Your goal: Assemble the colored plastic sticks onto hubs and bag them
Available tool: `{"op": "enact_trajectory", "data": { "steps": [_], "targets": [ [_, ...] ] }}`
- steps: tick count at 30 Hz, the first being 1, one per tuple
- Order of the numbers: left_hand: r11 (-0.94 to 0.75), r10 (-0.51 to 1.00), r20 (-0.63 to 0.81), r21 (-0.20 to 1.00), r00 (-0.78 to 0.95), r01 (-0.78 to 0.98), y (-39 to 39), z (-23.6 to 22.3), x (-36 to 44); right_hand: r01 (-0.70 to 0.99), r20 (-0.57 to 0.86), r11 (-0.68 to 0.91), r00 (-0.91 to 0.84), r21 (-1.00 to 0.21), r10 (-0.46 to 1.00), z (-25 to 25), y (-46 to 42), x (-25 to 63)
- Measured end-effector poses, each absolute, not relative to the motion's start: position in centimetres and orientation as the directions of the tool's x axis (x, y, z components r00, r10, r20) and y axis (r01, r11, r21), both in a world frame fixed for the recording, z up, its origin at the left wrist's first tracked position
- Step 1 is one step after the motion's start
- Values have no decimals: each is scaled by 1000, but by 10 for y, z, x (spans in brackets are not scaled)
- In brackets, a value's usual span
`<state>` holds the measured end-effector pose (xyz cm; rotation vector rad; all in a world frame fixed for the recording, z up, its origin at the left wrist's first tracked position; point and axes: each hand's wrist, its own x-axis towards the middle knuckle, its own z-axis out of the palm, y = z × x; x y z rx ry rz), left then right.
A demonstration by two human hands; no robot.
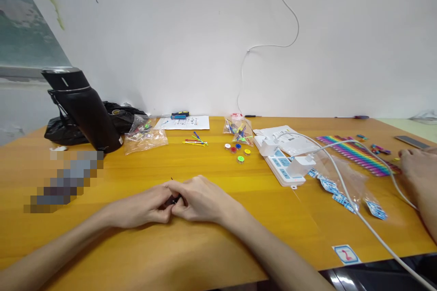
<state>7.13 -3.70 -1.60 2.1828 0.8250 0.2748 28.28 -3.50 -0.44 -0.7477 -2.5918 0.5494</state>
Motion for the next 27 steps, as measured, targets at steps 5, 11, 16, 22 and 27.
{"op": "enact_trajectory", "data": {
  "steps": [5, 11, 16, 22, 27],
  "targets": [
    [-379, 757, 26, 831, 653, 407, -34, -26, 72, 447, 293, 759, -733, -474, 614, -11, -22, 294],
    [-123, 822, 37, 986, 569, 114, -23, -28, 75, 465, 352, 736, -667, -492, 657, -18, -10, 296],
    [49, 868, -15, 997, 496, -55, -18, -31, 75, 507, 344, 699, -625, -504, 701, -17, -8, 298],
    [68, 892, -3, 989, 453, -128, -15, -38, 75, 510, 324, 683, -623, -522, 712, -20, -7, 295],
    [75, 899, -6, 987, 438, -141, -14, -38, 76, 500, 355, 676, -593, -541, 723, -25, -5, 293]
  ]
}}
